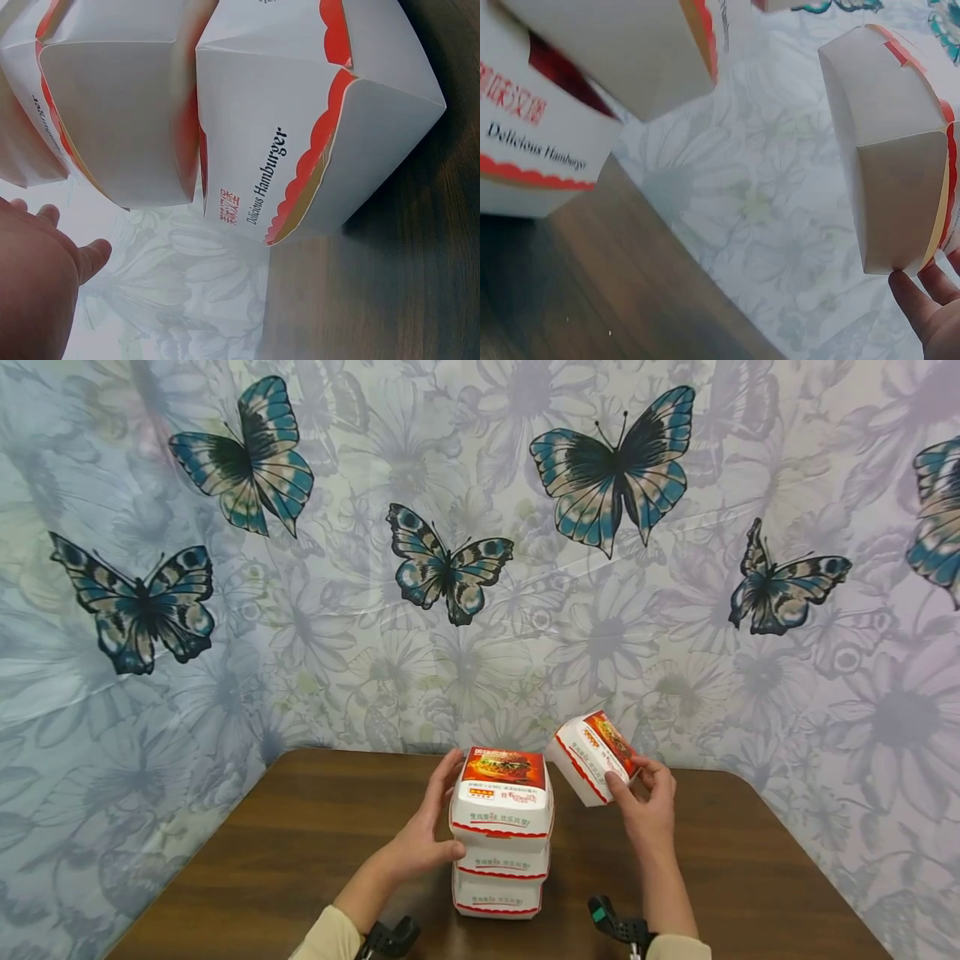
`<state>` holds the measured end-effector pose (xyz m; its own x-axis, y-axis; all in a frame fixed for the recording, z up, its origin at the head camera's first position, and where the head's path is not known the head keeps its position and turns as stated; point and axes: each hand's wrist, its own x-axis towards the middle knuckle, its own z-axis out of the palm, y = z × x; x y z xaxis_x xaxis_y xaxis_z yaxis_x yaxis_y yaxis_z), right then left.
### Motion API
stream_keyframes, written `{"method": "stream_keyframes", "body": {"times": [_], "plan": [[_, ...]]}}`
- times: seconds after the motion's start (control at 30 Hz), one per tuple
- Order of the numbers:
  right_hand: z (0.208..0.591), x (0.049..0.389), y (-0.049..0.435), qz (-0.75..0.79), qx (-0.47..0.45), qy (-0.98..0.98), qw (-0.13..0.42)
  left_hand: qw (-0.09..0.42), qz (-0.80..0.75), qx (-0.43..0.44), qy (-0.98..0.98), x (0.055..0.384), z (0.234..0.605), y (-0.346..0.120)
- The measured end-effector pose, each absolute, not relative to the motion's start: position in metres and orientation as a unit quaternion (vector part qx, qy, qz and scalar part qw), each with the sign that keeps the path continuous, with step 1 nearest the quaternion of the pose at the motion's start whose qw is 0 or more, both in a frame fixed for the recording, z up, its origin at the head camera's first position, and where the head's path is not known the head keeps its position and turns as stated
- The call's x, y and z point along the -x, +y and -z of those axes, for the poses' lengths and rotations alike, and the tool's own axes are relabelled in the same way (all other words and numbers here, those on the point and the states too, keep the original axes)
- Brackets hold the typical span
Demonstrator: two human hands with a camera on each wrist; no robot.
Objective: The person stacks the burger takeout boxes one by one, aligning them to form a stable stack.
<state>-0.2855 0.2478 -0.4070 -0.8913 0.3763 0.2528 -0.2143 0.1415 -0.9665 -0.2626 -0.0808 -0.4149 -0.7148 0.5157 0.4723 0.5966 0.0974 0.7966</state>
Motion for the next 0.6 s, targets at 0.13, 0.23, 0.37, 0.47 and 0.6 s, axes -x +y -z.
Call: {"method": "stream_keyframes", "body": {"times": [0.13, 0.23, 0.37, 0.47, 0.6], "plan": [[0.400, 0.281, 0.243, -0.667, 0.045, -0.707, 0.232, 0.031, 0.561, 0.372, -0.739, 0.263, 0.415, -0.081], [0.394, 0.279, 0.240, -0.682, 0.028, -0.692, 0.235, 0.031, 0.562, 0.369, -0.740, 0.264, 0.415, -0.081], [0.386, 0.275, 0.237, -0.699, 0.003, -0.671, 0.248, 0.028, 0.560, 0.367, -0.742, 0.265, 0.415, -0.081], [0.380, 0.270, 0.234, -0.702, -0.011, -0.664, 0.257, 0.028, 0.560, 0.367, -0.743, 0.265, 0.415, -0.081], [0.375, 0.265, 0.232, -0.712, -0.034, -0.651, 0.260, 0.032, 0.558, 0.372, -0.741, 0.263, 0.415, -0.081]]}}
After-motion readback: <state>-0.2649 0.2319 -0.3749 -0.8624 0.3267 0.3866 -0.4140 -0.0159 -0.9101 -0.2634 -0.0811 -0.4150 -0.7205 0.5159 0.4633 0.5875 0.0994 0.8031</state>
